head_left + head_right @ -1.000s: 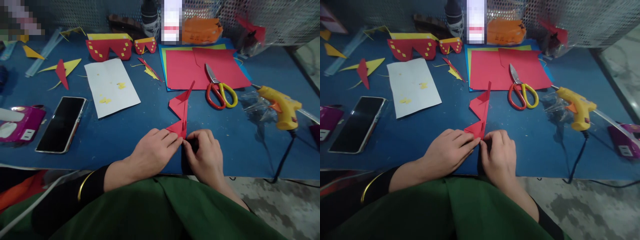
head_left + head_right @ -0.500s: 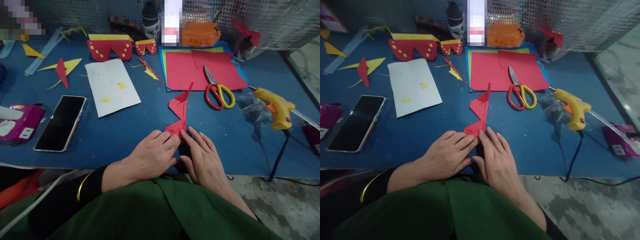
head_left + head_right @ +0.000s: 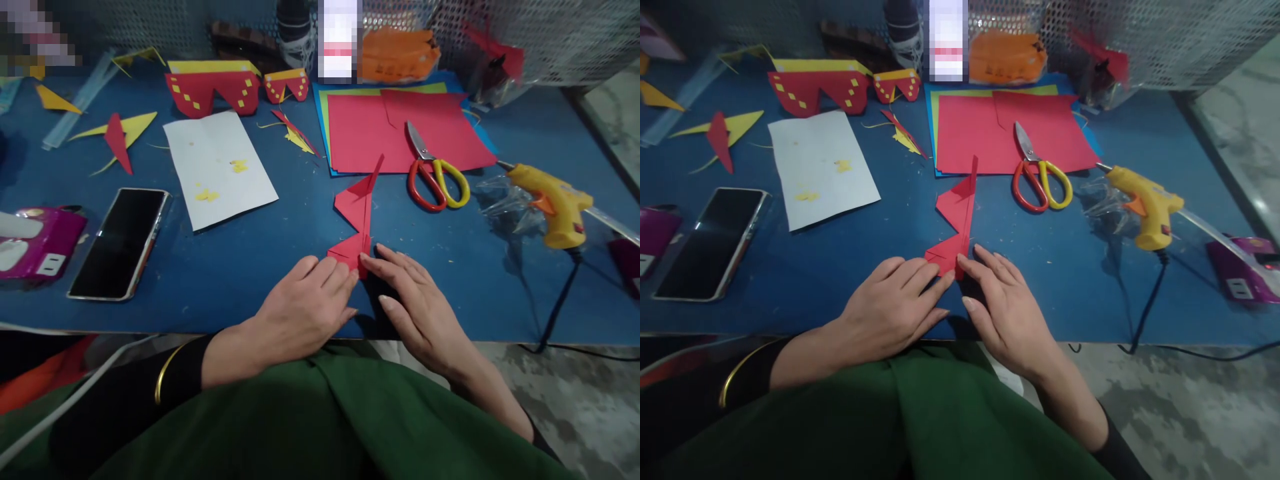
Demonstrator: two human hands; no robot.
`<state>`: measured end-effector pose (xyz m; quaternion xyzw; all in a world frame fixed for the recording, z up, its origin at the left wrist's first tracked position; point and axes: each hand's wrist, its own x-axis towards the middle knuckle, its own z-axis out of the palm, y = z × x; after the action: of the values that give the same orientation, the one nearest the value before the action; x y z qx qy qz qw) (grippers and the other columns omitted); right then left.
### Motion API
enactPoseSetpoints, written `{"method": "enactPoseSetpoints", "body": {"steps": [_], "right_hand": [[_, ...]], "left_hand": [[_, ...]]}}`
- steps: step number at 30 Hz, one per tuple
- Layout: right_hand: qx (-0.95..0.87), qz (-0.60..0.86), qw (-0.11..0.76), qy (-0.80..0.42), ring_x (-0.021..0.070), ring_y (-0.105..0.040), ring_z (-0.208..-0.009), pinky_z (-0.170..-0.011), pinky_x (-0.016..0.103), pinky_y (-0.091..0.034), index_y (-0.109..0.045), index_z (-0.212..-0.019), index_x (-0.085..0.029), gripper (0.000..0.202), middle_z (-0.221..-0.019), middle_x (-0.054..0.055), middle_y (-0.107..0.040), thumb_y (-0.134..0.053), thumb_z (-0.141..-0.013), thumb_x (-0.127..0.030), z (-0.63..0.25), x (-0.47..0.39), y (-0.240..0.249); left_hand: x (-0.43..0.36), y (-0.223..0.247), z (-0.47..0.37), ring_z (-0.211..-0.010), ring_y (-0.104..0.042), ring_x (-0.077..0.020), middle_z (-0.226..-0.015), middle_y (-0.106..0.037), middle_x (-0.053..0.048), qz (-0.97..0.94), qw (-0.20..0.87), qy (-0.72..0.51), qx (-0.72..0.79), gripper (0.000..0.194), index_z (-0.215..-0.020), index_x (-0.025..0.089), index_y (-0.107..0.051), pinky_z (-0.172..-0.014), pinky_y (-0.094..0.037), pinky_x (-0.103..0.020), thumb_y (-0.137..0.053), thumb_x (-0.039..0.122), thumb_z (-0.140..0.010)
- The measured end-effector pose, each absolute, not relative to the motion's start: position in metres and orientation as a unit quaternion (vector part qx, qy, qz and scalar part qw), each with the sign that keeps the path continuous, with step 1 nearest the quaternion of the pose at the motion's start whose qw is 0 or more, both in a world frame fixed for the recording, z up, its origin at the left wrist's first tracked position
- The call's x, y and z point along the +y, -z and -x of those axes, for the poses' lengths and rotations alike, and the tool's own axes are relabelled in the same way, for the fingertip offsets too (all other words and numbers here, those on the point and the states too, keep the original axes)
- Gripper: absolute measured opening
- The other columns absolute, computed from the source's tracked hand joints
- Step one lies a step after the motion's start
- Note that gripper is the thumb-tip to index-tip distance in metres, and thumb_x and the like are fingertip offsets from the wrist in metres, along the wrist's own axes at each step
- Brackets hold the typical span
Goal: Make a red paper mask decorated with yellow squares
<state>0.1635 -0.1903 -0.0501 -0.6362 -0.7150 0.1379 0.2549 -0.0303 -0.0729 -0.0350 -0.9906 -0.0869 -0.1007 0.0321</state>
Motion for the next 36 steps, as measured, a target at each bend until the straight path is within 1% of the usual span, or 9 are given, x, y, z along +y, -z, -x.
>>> {"method": "enactPoseSetpoints", "body": {"steps": [3, 6, 9, 12, 17, 25, 28, 32, 36], "right_hand": [[-0.718, 0.635, 0.255, -0.128, 0.0252, -0.042, -0.145, -0.116, 0.053, -0.039, -0.044, -0.145, -0.018, 0.044, -0.143, 0.011, -0.06, -0.038, -0.103, -0.031, -0.163, -0.19, 0.05], [-0.72, 0.633, 0.257, -0.12, 0.0254, -0.044, -0.144, -0.115, 0.053, -0.04, -0.044, -0.144, -0.017, 0.044, -0.142, 0.012, -0.061, -0.038, -0.104, -0.032, -0.163, -0.189, 0.05], [-0.722, 0.632, 0.257, -0.117, 0.0261, -0.044, -0.144, -0.115, 0.054, -0.04, -0.043, -0.145, -0.016, 0.045, -0.144, 0.013, -0.059, -0.037, -0.104, -0.034, -0.163, -0.189, 0.051], [-0.722, 0.631, 0.259, -0.119, 0.0262, -0.044, -0.144, -0.115, 0.055, -0.04, -0.043, -0.145, -0.015, 0.045, -0.144, 0.014, -0.059, -0.036, -0.104, -0.034, -0.163, -0.189, 0.052], [-0.718, 0.631, 0.263, -0.132, 0.0259, -0.044, -0.144, -0.115, 0.054, -0.04, -0.045, -0.144, -0.016, 0.047, -0.144, 0.013, -0.059, -0.036, -0.104, -0.04, -0.164, -0.189, 0.052], [-0.722, 0.635, 0.252, -0.113, 0.0266, -0.047, -0.142, -0.112, 0.053, -0.044, -0.045, -0.143, -0.016, 0.046, -0.145, 0.015, -0.058, -0.037, -0.104, -0.039, -0.164, -0.189, 0.052], [-0.725, 0.635, 0.245, -0.104, 0.0269, -0.047, -0.141, -0.112, 0.053, -0.044, -0.045, -0.144, -0.016, 0.047, -0.144, 0.014, -0.059, -0.038, -0.104, -0.039, -0.163, -0.189, 0.052], [-0.734, 0.633, 0.237, -0.07, 0.0284, -0.05, -0.139, -0.11, 0.052, -0.046, -0.046, -0.143, -0.012, 0.049, -0.144, 0.018, -0.059, -0.038, -0.104, -0.04, -0.162, -0.189, 0.054], [-0.748, 0.628, 0.21, -0.033, 0.031, -0.047, -0.14, -0.11, 0.054, -0.046, -0.045, -0.143, -0.008, 0.05, -0.143, 0.016, -0.059, -0.04, -0.103, -0.038, -0.158, -0.19, 0.054]], "left_hand": [[-0.075, 0.032, 0.041, -0.101, -0.06, -0.0273, -0.107, -0.071, -0.012, 0.986, 0.062, 0.115, -0.102, 0.04, -0.122, 0.005, -0.066, -0.083, -0.039, -0.04, -0.051, 0.035, -0.1], [-0.076, 0.031, 0.049, -0.105, -0.06, -0.0274, -0.115, -0.074, -0.013, 0.978, 0.085, 0.145, -0.122, 0.04, -0.119, 0.004, -0.068, -0.084, -0.039, -0.042, -0.053, 0.035, -0.1], [-0.077, 0.033, 0.047, -0.111, -0.059, -0.0261, -0.132, -0.069, -0.009, 0.975, 0.072, 0.172, -0.119, 0.043, -0.13, 0.007, -0.064, -0.09, -0.04, -0.041, -0.053, 0.036, -0.1], [-0.077, 0.038, 0.038, -0.119, -0.057, -0.0249, -0.14, -0.064, -0.007, 0.985, 0.03, 0.145, -0.083, 0.049, -0.137, 0.011, -0.059, -0.097, -0.039, -0.039, -0.048, 0.043, -0.102], [-0.075, 0.043, 0.027, -0.123, -0.055, -0.0285, -0.135, -0.064, -0.014, 0.991, 0.003, 0.105, -0.083, 0.054, -0.135, 0.013, -0.06, -0.1, -0.037, -0.041, -0.043, 0.052, -0.102], [-0.078, 0.041, 0.047, -0.114, -0.056, -0.0283, -0.121, -0.069, -0.014, 0.983, 0.034, 0.124, -0.134, 0.056, -0.129, 0.007, -0.064, -0.096, -0.039, -0.041, -0.046, 0.051, -0.101], [-0.078, 0.041, 0.058, -0.114, -0.055, -0.0284, -0.128, -0.069, -0.013, 0.978, 0.056, 0.134, -0.149, 0.054, -0.13, 0.008, -0.065, -0.093, -0.039, -0.042, -0.047, 0.05, -0.101], [-0.078, 0.041, 0.059, -0.117, -0.053, -0.0281, -0.149, -0.055, -0.011, 0.982, 0.05, 0.12, -0.136, 0.058, -0.14, 0.006, -0.056, -0.094, -0.039, -0.041, -0.043, 0.048, -0.103], [-0.078, 0.044, 0.052, -0.12, -0.053, -0.0279, -0.146, -0.06, -0.008, 0.988, 0.023, 0.098, -0.117, 0.059, -0.142, 0.008, -0.055, -0.097, -0.038, -0.04, -0.039, 0.049, -0.104]]}}
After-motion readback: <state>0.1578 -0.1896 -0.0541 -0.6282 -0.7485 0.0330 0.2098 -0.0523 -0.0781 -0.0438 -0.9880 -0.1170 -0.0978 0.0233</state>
